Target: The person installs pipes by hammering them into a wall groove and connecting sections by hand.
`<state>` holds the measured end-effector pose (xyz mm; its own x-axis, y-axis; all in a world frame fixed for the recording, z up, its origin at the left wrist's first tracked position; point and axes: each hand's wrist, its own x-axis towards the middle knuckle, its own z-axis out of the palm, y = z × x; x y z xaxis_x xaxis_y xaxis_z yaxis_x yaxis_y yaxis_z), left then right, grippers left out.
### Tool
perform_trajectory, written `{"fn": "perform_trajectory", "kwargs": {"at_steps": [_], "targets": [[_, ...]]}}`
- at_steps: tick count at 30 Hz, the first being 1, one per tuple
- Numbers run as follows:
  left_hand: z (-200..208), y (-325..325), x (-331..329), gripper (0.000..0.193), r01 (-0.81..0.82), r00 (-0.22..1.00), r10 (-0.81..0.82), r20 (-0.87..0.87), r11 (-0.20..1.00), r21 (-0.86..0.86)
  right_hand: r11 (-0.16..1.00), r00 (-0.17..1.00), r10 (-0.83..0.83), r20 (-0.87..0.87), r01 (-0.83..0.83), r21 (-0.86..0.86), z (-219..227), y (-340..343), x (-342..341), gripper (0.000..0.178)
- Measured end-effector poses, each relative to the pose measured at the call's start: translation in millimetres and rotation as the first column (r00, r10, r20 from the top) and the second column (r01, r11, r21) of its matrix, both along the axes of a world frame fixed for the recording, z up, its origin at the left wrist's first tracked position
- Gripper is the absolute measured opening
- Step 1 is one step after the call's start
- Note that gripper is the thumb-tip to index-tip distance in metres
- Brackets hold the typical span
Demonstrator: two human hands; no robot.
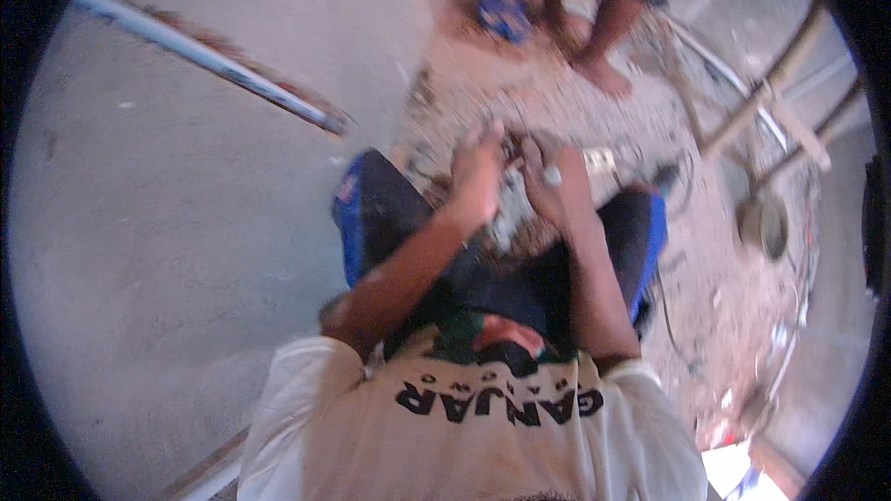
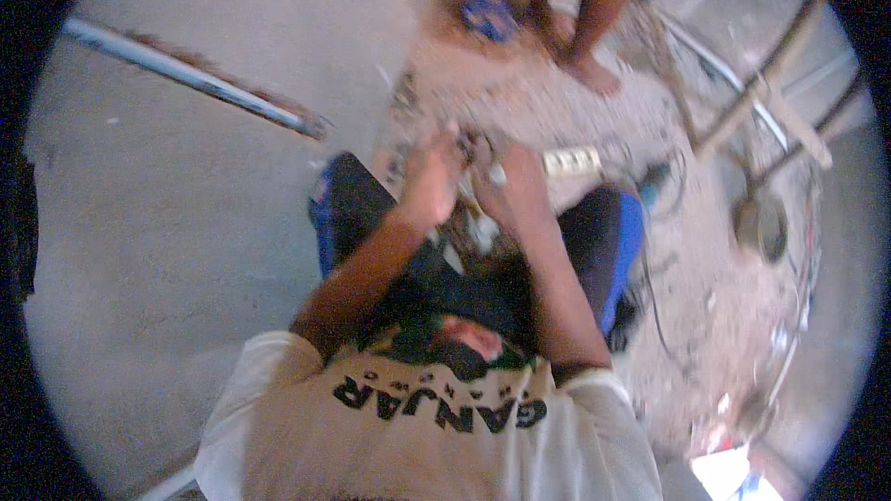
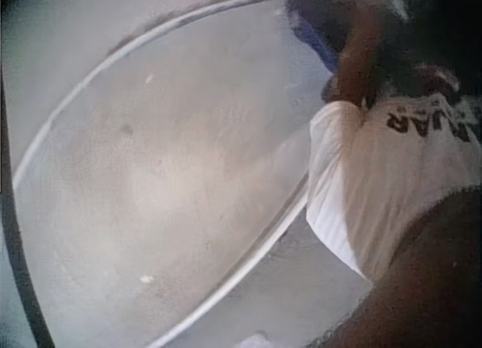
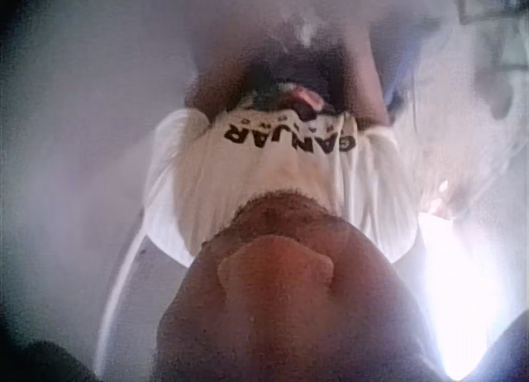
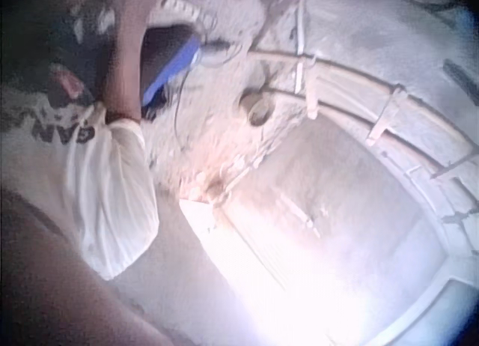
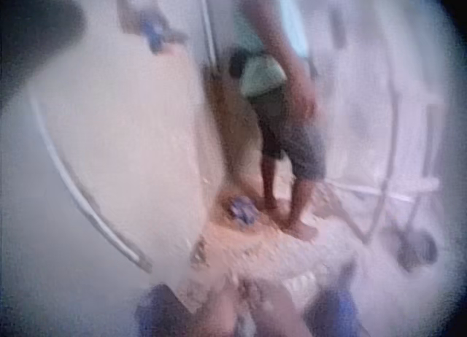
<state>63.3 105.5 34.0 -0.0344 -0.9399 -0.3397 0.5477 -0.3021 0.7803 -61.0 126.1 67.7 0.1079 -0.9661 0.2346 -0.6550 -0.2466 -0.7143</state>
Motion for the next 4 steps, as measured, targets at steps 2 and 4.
{"fn": "perform_trajectory", "kwargs": {"at_steps": [2, 4], "targets": [[-20.9, -7.2, 32.6, 0.024, -0.075, 0.996, 0.074, 0.054, 0.997, 0.01, 0.982, 1.0, 0.023, 0.014, -0.02, -0.19, -27.5, -14.9, 15.9, 0.025], [-26.4, -9.5, 48.9, 0.019, -0.143, 0.944, 0.16, 0.29, 0.987, -0.079, 0.981, 0.997, -0.017, -0.081, 0.001, -0.195, -33.3, -27.3, 15.4, 0.025]]}}
